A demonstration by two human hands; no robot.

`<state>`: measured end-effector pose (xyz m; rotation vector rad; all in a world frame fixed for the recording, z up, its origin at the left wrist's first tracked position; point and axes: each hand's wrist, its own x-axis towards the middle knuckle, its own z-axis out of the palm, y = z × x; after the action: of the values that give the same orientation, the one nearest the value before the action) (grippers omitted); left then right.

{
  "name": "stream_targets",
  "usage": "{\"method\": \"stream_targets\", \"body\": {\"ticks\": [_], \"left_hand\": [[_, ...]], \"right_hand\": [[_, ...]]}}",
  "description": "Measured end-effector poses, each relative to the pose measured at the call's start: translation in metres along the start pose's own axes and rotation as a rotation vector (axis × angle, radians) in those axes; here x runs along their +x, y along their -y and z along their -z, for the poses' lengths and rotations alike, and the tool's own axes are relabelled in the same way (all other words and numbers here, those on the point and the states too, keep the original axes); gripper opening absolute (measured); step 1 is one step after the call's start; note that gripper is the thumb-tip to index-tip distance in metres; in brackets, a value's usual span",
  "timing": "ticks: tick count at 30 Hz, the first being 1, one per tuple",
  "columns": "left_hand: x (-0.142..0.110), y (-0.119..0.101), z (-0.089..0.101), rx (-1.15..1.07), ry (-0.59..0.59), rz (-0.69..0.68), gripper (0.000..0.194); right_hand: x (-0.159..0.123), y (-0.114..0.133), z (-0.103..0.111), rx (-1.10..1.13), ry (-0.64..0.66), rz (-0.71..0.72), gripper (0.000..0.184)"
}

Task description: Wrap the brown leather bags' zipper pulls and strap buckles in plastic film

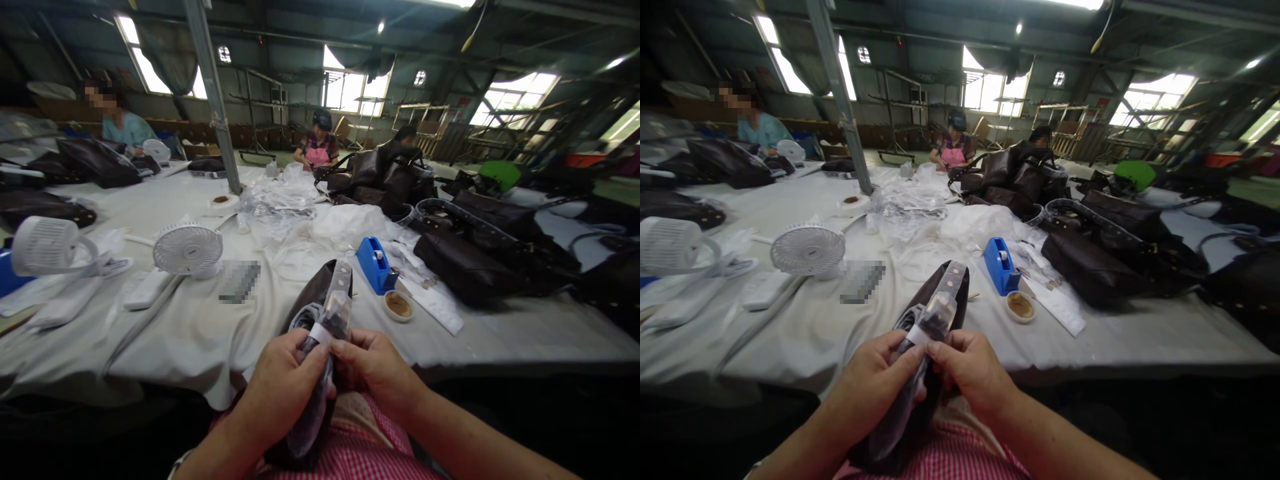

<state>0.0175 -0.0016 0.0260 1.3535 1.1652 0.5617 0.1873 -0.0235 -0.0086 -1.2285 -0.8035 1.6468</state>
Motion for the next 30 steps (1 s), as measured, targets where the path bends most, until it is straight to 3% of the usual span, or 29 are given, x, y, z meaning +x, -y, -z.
{"method": "stream_targets", "body": {"ticks": [6, 12, 16, 19, 20, 22, 24, 26, 30], "left_hand": [[0.003, 0.006, 0.015, -0.310, 0.011, 0.081, 0.042], [0.005, 0.014, 0.024, -0.475, 0.023, 0.087, 0.041], [0.008, 0.020, 0.026, -0.526, 0.022, 0.084, 0.040], [0.009, 0.021, 0.028, -0.528, 0.011, 0.099, 0.040], [0.008, 0.022, 0.028, -0.526, 0.006, 0.105, 0.040], [0.008, 0.021, 0.028, -0.513, -0.016, 0.103, 0.041], [0.008, 0.021, 0.027, -0.493, -0.020, 0.105, 0.044], [0.010, 0.020, 0.026, -0.459, 0.010, 0.097, 0.049], [0.013, 0.020, 0.032, -0.296, -0.036, 0.017, 0.051]], "right_hand": [[0.023, -0.008, -0.005, 0.195, 0.178, 0.126, 0.032], [0.044, -0.003, -0.014, 0.138, 0.265, 0.114, 0.032], [0.048, 0.000, -0.021, 0.065, 0.240, 0.127, 0.031], [0.044, 0.001, -0.021, -0.209, 0.104, 0.215, 0.026], [0.042, 0.003, -0.019, -0.343, 0.024, 0.322, 0.021], [0.034, 0.008, -0.016, -0.625, -0.120, 0.684, 0.011], [0.027, 0.017, -0.015, -0.908, -0.172, 1.109, 0.021], [0.024, 0.028, -0.015, -1.185, -0.164, 1.435, 0.030], [0.038, 0.040, -0.016, -1.606, -0.132, 1.800, 0.032]]}}
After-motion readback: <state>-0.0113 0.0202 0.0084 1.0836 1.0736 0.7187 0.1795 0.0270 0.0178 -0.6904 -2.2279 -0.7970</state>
